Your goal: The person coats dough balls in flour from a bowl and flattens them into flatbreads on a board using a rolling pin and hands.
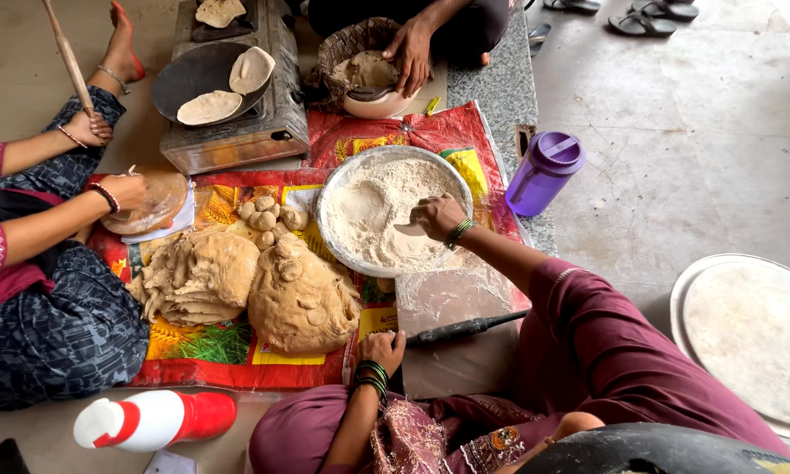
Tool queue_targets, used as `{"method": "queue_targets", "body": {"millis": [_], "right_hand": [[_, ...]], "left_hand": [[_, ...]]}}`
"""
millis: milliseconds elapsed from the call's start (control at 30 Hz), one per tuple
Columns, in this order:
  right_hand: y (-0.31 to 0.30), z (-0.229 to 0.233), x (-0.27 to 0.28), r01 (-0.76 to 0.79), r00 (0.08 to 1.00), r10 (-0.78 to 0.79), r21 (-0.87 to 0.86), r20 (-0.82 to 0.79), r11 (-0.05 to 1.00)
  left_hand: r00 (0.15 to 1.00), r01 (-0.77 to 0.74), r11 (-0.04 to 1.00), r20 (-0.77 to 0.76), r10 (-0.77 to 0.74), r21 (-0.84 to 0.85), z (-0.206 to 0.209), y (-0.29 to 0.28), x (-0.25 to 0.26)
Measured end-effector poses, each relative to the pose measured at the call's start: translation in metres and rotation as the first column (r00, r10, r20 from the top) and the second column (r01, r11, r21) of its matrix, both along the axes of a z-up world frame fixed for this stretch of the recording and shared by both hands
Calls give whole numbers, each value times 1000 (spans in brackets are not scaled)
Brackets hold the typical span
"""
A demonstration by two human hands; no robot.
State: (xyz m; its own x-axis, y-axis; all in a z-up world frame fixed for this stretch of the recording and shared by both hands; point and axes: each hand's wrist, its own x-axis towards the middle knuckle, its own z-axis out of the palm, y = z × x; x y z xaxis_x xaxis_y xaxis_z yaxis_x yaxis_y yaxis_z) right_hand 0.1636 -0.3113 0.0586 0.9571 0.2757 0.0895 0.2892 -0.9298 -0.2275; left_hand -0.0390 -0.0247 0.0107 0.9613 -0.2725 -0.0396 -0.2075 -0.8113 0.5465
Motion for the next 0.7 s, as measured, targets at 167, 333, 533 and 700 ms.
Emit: {"method": "queue_targets", "body": {"millis": [167, 333, 533, 700], "right_hand": [[-20, -9, -76, -384, 845, 248, -215, -474, 898], [-41, -40, -131, -421, 896, 402, -66, -190, 905], [-23, -10, -218, -369, 917, 326, -176, -232, 913], [-13, -3, -265, -246, 953, 234, -43, -192, 968]], "left_hand": [[996, 56, 996, 60, -60, 65, -1, -3, -1], [997, 49, 993, 54, -55, 107, 6, -5, -6], [990, 129, 981, 42, -137, 145, 16, -7, -29], [989, 149, 976, -23, -147, 162, -5, 0, -43]]}}
